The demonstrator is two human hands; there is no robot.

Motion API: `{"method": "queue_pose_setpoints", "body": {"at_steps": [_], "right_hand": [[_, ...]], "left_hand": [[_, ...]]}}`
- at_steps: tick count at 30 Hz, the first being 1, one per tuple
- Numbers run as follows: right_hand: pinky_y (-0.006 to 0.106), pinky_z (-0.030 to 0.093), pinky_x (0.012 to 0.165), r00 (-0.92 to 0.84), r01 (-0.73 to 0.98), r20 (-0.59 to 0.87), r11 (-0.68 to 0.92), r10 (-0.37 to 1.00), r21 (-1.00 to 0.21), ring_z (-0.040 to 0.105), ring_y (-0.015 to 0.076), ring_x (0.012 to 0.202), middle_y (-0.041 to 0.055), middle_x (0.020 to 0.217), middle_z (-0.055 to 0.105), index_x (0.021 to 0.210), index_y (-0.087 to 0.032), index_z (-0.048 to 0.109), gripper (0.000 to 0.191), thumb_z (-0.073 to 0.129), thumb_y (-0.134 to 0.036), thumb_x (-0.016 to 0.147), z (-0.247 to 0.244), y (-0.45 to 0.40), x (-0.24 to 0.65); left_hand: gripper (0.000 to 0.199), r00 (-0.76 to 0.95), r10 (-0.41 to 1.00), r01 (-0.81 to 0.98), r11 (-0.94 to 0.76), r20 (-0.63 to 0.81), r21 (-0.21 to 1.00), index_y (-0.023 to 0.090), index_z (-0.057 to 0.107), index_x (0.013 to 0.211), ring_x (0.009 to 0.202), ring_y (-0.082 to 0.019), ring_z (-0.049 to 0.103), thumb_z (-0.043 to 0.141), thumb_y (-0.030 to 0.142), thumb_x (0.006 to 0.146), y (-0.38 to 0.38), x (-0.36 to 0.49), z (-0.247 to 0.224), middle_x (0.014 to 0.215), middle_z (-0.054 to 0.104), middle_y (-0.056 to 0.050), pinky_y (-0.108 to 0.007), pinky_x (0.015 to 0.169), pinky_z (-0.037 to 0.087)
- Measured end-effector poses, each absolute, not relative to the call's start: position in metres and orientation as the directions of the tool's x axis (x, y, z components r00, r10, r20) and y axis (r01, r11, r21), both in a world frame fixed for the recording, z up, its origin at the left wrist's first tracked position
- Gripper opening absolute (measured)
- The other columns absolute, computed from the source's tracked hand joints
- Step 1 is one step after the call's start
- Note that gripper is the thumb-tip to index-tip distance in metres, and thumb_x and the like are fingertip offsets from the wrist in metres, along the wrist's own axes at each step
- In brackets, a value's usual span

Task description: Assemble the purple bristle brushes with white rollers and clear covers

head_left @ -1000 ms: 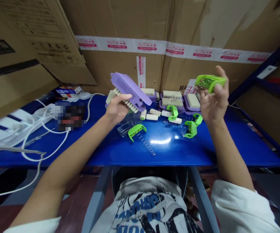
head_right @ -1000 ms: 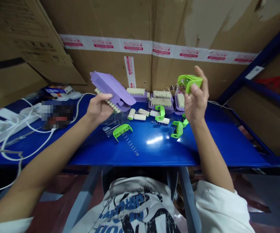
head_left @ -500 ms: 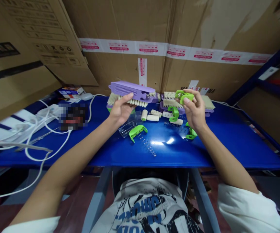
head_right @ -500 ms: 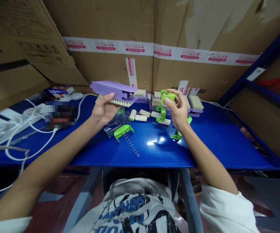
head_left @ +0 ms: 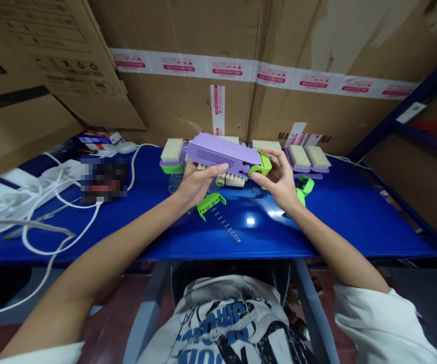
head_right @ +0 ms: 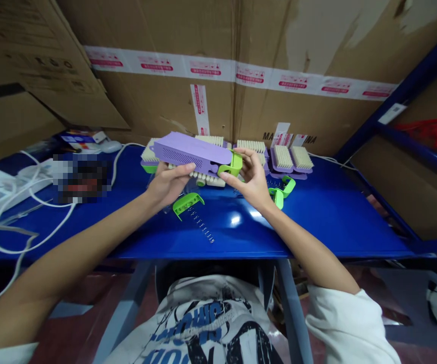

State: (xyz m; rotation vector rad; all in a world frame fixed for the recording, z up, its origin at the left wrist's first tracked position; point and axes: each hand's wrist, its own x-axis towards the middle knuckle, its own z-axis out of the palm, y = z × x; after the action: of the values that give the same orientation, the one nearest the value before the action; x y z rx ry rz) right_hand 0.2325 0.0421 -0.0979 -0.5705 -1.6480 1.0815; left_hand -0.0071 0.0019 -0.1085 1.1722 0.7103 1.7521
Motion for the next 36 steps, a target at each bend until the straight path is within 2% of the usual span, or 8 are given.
{"method": "queue_pose_setpoints", "body": {"at_steps": [6,12,16,22,25,29,33,36], "right_hand": [[0.058,0.061,0.130,-0.405,-0.067,0.494,0.514,0.770,-0.855,0.070,0.0370,0.149,0.0122,0.157,0.072,0.148,-0.030,0.064,0.089,0.098,-0.073,0.078,-0.094,0.040,0.235],[0.056,0.061,0.124,-0.408,-0.030,0.523,0.562,0.748,-0.827,0.072,0.0358,0.141,0.0124,0.153,0.072,0.145,-0.028,0.064,0.092,0.100,-0.073,0.075,-0.096,0.041,0.236],[0.057,0.056,0.130,-0.426,0.014,0.569,0.634,0.703,-0.773,0.068,0.0371,0.147,0.0124,0.160,0.069,0.154,-0.028,0.062,0.093,0.095,-0.077,0.082,-0.100,0.038,0.233],[0.062,0.049,0.137,-0.414,-0.016,0.602,0.655,0.683,-0.755,0.060,0.0401,0.158,0.0146,0.175,0.057,0.173,-0.031,0.048,0.103,0.082,-0.085,0.091,-0.111,0.040,0.232],[0.065,0.039,0.144,-0.425,0.037,0.616,0.693,0.663,-0.720,0.052,0.0421,0.167,0.0135,0.184,0.048,0.180,-0.035,0.039,0.115,0.085,-0.087,0.088,-0.115,0.042,0.233],[0.068,0.032,0.147,-0.446,0.045,0.606,0.692,0.659,-0.720,0.039,0.0430,0.177,0.0097,0.197,0.025,0.188,-0.041,0.018,0.130,0.081,-0.093,0.087,-0.119,0.043,0.232],[0.064,0.030,0.150,-0.494,-0.003,0.550,0.631,0.673,-0.775,0.035,0.0396,0.179,0.0084,0.200,0.014,0.190,-0.042,0.004,0.137,0.086,-0.085,0.089,-0.117,0.038,0.229],[0.064,0.029,0.150,-0.568,-0.033,0.491,0.577,0.661,-0.816,0.033,0.0393,0.180,0.0093,0.199,0.017,0.191,-0.039,0.005,0.140,0.087,-0.085,0.087,-0.112,0.036,0.227]], "left_hand": [[0.089,-0.174,0.894,-0.341,-0.448,0.413,0.826,0.033,0.073,0.141,0.108,-0.027,0.084,0.115,0.040,0.062,-0.002,-0.002,-0.108,0.112,0.086,-0.003,-0.043,0.103,0.071],[0.100,-0.201,0.889,-0.268,-0.455,0.413,0.849,0.030,0.072,0.140,0.109,-0.030,0.084,0.118,0.046,0.052,-0.004,0.003,-0.106,0.111,0.086,-0.005,-0.044,0.101,0.072],[0.093,-0.196,0.900,-0.258,-0.430,0.389,0.865,0.028,0.074,0.132,0.107,-0.030,0.083,0.118,0.050,0.053,-0.009,0.010,-0.109,0.110,0.086,-0.006,-0.047,0.101,0.073],[0.072,-0.184,0.905,-0.242,-0.420,0.384,0.875,0.023,0.078,0.112,0.115,-0.035,0.084,0.116,0.051,0.058,-0.018,0.017,-0.109,0.115,0.087,-0.009,-0.056,0.109,0.073],[0.086,-0.191,0.906,-0.281,-0.419,0.378,0.863,0.027,0.073,0.126,0.116,-0.035,0.085,0.118,0.045,0.056,-0.021,0.022,-0.110,0.118,0.087,-0.008,-0.057,0.110,0.072],[0.108,-0.193,0.917,-0.329,-0.395,0.348,0.858,0.030,0.063,0.145,0.115,-0.035,0.085,0.119,0.039,0.054,-0.022,0.025,-0.111,0.120,0.086,-0.008,-0.057,0.107,0.072],[0.101,-0.184,0.918,-0.337,-0.395,0.352,0.854,0.029,0.065,0.141,0.115,-0.032,0.085,0.118,0.033,0.055,-0.022,0.022,-0.108,0.121,0.086,-0.007,-0.053,0.108,0.071],[0.091,-0.186,0.903,-0.324,-0.428,0.387,0.844,0.027,0.069,0.128,0.109,-0.028,0.083,0.118,0.032,0.052,-0.019,0.015,-0.101,0.115,0.086,-0.004,-0.046,0.104,0.070]]}}
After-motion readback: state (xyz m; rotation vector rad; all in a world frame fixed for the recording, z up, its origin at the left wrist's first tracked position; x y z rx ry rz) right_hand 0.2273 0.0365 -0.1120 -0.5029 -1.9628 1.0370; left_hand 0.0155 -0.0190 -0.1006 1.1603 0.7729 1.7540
